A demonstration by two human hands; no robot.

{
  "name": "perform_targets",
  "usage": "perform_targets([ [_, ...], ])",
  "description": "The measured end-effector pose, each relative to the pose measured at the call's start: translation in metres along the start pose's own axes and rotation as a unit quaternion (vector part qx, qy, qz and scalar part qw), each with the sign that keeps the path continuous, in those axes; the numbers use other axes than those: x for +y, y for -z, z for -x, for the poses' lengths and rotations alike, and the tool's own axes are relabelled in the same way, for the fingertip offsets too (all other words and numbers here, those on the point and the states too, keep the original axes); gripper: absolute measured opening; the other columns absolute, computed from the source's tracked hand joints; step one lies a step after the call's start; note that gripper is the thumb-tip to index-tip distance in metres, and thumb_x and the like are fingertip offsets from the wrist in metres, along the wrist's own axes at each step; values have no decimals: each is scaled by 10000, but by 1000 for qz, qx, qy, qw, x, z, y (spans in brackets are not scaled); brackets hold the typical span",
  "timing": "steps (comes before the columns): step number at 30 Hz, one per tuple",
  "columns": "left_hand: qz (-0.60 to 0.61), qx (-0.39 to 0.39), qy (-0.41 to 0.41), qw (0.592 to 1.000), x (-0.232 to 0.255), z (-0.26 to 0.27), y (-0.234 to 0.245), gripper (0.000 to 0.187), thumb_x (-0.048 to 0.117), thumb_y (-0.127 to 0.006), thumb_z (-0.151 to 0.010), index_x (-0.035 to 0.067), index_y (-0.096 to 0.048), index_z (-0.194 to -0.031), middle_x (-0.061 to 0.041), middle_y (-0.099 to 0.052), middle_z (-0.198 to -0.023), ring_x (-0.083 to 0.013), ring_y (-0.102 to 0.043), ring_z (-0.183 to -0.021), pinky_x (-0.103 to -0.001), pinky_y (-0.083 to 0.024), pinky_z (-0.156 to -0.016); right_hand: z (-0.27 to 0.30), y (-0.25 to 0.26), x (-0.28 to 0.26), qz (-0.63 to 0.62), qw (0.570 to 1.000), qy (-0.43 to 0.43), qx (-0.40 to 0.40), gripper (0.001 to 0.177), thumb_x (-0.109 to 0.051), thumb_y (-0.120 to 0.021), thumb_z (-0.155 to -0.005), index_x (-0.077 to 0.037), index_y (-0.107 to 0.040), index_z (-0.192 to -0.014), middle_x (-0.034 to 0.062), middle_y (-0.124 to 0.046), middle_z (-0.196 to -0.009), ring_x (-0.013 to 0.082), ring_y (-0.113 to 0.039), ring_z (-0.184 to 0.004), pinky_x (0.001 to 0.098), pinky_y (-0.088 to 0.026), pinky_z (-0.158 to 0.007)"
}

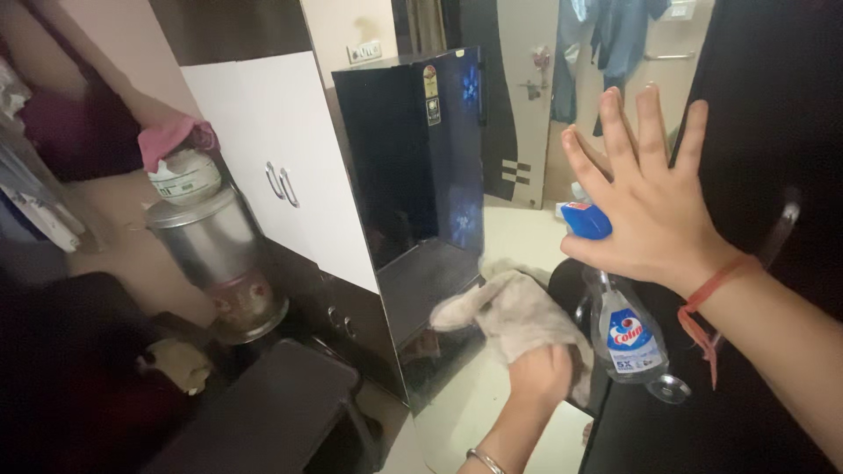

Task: The person wipes a mirrored wardrobe door with a cloth, then sprays a cleaning solution and continues wiping the surface. The person also wipes a black cabinet door with the cloth.

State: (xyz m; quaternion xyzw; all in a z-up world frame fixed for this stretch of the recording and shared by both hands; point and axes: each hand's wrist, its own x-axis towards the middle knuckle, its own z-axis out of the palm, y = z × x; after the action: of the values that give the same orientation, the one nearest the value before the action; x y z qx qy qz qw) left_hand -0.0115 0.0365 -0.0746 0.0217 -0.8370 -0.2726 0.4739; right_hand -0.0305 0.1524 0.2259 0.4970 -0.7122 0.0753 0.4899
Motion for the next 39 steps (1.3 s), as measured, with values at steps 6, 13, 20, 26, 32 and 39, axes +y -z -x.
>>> perform_targets([
  [6, 72, -67, 241, 966, -32, -37, -8, 515, 303, -379, -981, -47, -744, -882, -313, -705, -912, -478, -701, -899, -563, -542, -879, 1, -1, 2, 15, 1000, 2, -7, 1059, -574, -653, -688, -46, -462, -1586, 365, -224, -1672, 600, -165, -1508, 868, -85, -1095],
  [13, -72, -115, 132, 982, -34, -18, -22, 472, 293, -404, -982, -34, -742, -1010, -325, -702, -1025, -521, -667, -975, -626, -483, -919, 3, -3, 1, 96, 995, -4, -41, 1051, -629, -648, -727, -97, -490, -1619, 353, -251, -1709, 581, -169, -1551, 831, -88, -1136],
  [20, -149, -160, 45, 975, -10, -92, 1, 473, 202, -390, -924, 9, -726, -1195, -266, -710, -1214, -468, -674, -1154, -577, -506, -977, 0, -1, 0, -3, 1000, 3, 4, 1003, -566, -613, -711, -44, -471, -1555, 374, -221, -1659, 610, -142, -1504, 876, -70, -1085],
  [26, -112, -144, 59, 982, -37, -120, -3, 430, 292, -386, -954, 84, -706, -1152, -237, -674, -1244, -442, -628, -1157, -590, -433, -1000, 3, -7, 7, 21, 1000, 11, -21, 1054, -622, -642, -690, -32, -468, -1547, 345, -143, -1675, 560, -63, -1524, 894, -53, -1059],
  [32, 184, 11, 502, 845, -154, -119, -16, 416, 272, -306, -1083, 0, -612, -1011, -205, -594, -930, -287, -598, -817, -417, -539, -779, 8, -14, 8, 54, 997, 10, -46, 1055, -575, -699, -688, -22, -506, -1566, 375, -153, -1679, 582, -40, -1536, 911, -52, -1067],
  [39, -83, -180, 204, 959, -111, 42, -124, 336, 157, -453, -969, -26, -724, -1044, -288, -699, -1095, -436, -659, -1058, -539, -489, -955, 3, -14, 4, 39, 999, 10, -22, 1013, -519, -698, -701, -17, -529, -1564, 377, -167, -1712, 602, -59, -1569, 910, -43, -1092],
])
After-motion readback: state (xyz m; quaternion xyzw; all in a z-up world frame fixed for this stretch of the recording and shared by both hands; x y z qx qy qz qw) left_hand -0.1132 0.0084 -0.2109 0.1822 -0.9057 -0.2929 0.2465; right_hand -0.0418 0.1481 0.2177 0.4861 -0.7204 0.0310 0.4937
